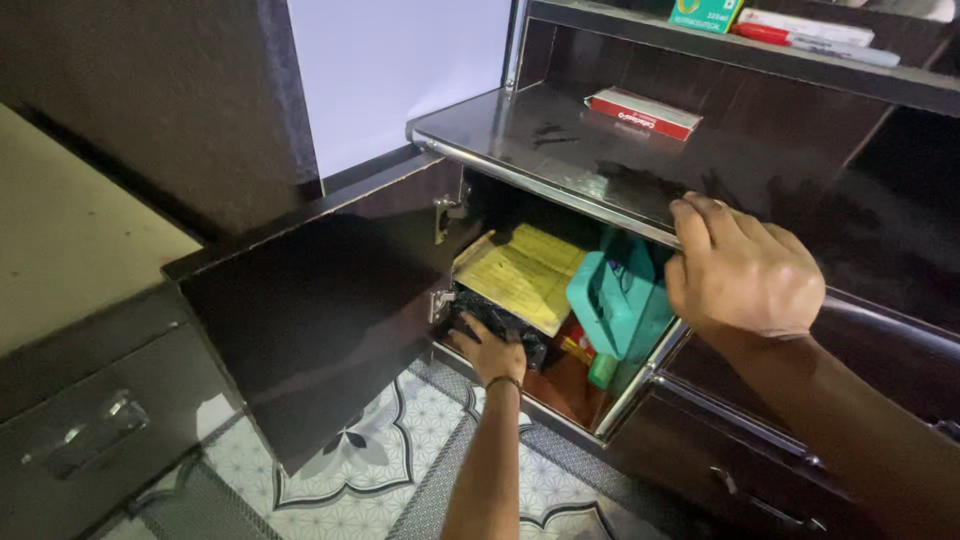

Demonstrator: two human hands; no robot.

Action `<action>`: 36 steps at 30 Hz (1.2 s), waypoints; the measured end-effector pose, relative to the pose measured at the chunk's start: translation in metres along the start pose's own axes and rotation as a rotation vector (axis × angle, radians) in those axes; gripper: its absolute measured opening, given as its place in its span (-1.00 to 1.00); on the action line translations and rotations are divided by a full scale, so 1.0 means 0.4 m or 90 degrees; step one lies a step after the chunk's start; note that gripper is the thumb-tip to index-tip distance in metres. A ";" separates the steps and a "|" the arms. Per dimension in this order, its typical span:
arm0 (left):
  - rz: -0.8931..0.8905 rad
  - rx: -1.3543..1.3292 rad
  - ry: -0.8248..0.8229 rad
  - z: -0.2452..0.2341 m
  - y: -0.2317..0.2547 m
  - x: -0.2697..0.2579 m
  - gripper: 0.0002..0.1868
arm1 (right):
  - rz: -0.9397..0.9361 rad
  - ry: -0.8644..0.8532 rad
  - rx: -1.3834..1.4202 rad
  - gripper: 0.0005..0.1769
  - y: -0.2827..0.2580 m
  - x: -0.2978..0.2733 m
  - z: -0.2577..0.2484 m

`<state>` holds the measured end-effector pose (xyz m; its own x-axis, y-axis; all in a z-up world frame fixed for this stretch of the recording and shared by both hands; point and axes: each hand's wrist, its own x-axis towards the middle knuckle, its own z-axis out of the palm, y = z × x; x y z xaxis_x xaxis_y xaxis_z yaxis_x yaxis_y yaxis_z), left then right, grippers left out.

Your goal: The person places a small blue plastic organizer and a yellow envelope into an open cabinet, then wipes the cabinet door with a cloth. The person then opens a drawer, moves a small bottle and a box of tea, and closes the drawer.

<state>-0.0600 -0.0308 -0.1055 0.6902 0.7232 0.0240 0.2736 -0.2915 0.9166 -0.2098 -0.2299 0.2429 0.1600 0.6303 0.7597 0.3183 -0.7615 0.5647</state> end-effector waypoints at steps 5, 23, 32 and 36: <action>-0.102 0.005 -0.045 0.031 0.059 0.044 0.26 | -0.046 0.033 0.011 -0.73 -0.023 0.028 -0.021; -0.228 -0.331 -0.096 -0.112 0.110 0.000 0.30 | -0.025 0.056 -0.008 -0.69 -0.031 0.012 -0.028; -0.243 -0.227 -0.020 -0.143 0.153 -0.130 0.12 | -0.033 0.093 -0.026 -0.70 -0.024 0.012 -0.024; -0.209 -0.088 -0.006 0.024 0.145 -0.184 0.32 | -0.033 0.082 -0.027 -0.71 -0.022 0.002 -0.021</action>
<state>-0.0885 -0.1071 -0.0581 0.5874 0.7578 -0.2841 0.3888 0.0436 0.9203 -0.2206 -0.2240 0.2412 0.0217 0.6462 0.7628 0.2831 -0.7358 0.6152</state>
